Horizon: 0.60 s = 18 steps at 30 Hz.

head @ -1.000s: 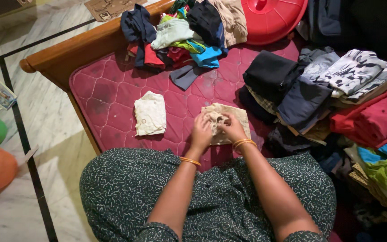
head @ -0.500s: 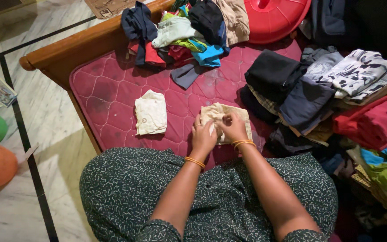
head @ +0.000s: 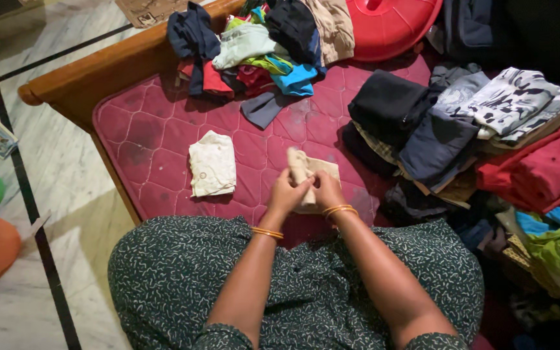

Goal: The person sits on a bed and folds various pieces of clothing by hand, including shirts, pants, and undergarments. They pick up each item, smooth it out, fold it neatly, and place it into a growing stack on the bed.

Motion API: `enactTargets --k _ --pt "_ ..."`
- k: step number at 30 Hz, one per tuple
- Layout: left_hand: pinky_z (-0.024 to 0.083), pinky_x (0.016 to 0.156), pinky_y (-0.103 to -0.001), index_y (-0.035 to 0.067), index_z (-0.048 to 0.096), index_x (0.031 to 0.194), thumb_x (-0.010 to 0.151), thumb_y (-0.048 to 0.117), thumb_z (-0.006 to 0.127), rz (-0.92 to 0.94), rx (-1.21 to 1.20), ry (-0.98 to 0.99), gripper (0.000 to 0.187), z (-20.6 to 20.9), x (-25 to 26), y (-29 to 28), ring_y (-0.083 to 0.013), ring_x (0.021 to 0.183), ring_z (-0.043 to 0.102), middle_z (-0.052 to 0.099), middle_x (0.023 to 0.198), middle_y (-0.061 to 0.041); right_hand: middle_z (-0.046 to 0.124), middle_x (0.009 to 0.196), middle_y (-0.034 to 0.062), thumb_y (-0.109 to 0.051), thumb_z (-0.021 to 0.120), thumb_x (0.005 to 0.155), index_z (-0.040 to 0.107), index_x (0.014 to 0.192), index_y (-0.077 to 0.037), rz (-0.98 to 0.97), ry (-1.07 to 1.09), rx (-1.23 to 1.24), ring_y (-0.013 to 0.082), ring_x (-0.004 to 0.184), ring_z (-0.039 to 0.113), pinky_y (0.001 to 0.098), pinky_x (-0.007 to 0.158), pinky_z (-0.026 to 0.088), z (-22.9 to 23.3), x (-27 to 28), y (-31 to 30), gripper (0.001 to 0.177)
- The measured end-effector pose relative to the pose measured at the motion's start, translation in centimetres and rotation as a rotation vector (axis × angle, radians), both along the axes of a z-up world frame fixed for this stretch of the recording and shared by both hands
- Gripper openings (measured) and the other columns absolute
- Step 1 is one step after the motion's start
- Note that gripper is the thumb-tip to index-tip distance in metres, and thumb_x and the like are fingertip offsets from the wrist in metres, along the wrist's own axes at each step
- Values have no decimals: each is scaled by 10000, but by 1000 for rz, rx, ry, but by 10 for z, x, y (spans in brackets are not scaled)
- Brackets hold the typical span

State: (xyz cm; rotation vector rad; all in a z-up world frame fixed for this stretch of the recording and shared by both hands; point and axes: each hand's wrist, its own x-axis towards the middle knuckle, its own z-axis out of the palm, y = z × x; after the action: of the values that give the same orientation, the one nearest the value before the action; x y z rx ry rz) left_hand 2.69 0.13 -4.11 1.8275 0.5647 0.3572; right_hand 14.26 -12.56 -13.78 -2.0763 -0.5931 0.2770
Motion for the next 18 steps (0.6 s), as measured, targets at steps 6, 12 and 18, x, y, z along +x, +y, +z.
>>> enactTargets --k 6,12,18 --pt "547 890 -475 -86 430 1449 785 336 845 -201 394 -157 889 20 -7 -48 -475 1077 646 577 1284 -347 711 842 50 -236 641 940 750 1008 -49 -4 621 21 151 695 639 342 628 513 -6 61 -39 227" --pt "565 959 -455 24 514 1475 845 298 752 -272 334 -117 727 -16 7 -54 -422 1091 679 621 1273 -255 741 962 116 -338 622 910 712 1111 -25 -140 538 125 214 779 698 392 699 557 26 57 -46 383" --pt "454 1057 -534 220 614 1360 758 281 805 -239 686 -140 634 -26 3 -45 -414 1301 508 527 1435 -146 697 1082 241 -287 744 826 675 1128 -33 -268 -72 -307 424 1020 668 480 877 527 55 34 -36 400"
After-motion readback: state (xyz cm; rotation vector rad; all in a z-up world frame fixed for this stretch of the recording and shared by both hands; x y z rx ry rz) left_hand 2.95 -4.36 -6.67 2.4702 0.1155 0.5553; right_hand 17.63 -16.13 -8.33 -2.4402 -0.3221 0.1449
